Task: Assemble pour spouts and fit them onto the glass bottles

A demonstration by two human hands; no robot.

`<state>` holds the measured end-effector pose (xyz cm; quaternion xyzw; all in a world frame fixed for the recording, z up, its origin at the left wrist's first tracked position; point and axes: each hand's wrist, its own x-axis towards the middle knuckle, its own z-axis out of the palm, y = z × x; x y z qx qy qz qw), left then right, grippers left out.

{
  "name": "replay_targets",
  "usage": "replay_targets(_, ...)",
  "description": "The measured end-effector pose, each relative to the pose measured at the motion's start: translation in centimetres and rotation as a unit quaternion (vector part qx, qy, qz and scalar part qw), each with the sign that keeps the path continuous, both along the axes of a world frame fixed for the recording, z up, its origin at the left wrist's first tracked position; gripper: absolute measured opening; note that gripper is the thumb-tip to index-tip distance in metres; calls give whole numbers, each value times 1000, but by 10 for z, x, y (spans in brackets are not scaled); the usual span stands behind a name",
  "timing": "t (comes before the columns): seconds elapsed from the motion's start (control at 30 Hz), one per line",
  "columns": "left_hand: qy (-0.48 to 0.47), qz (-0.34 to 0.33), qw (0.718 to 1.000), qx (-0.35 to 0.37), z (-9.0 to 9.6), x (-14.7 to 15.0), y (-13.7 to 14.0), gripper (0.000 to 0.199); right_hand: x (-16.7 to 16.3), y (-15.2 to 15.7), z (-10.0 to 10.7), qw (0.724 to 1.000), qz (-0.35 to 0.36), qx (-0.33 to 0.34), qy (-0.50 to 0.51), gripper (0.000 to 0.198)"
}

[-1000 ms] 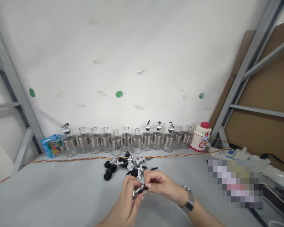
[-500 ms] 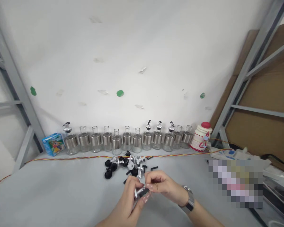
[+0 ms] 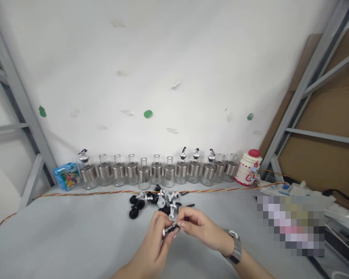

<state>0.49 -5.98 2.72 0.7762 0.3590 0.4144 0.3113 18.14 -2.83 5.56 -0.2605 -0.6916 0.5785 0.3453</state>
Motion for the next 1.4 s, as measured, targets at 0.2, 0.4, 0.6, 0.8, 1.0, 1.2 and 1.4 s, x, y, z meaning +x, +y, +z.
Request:
replay_targets(0.2,-27,3,999,-40,5,3,-3,15,-2,-4,2,999,-37,9,37,23)
replay_targets(0.4,-144,-20,973,-178,-4,6,5,25,-6,1,-10,999,-6,-42,23,29)
replay_targets(0.6,-266,-67,898,-345,-8,10,13,35,-7,5,-17,998,-15,-42,33,28)
replay_targets(0.8,-324,-85,861,-382,1,12,7,33,-6,8,-16,992,9,-104,72,33)
replay_targets(1.0,-323,-77,846,-416,-3,11,6,35,-7,10,-21,968,53,-203,140,47)
replay_targets(1.2,-315,-45,841,-438,2,13,5,34,-10,6,-23,964,68,-220,135,51)
replay_targets(1.4,-341,-5,832,-437,13,11,7,31,-12,6,-14,962,5,-214,172,40)
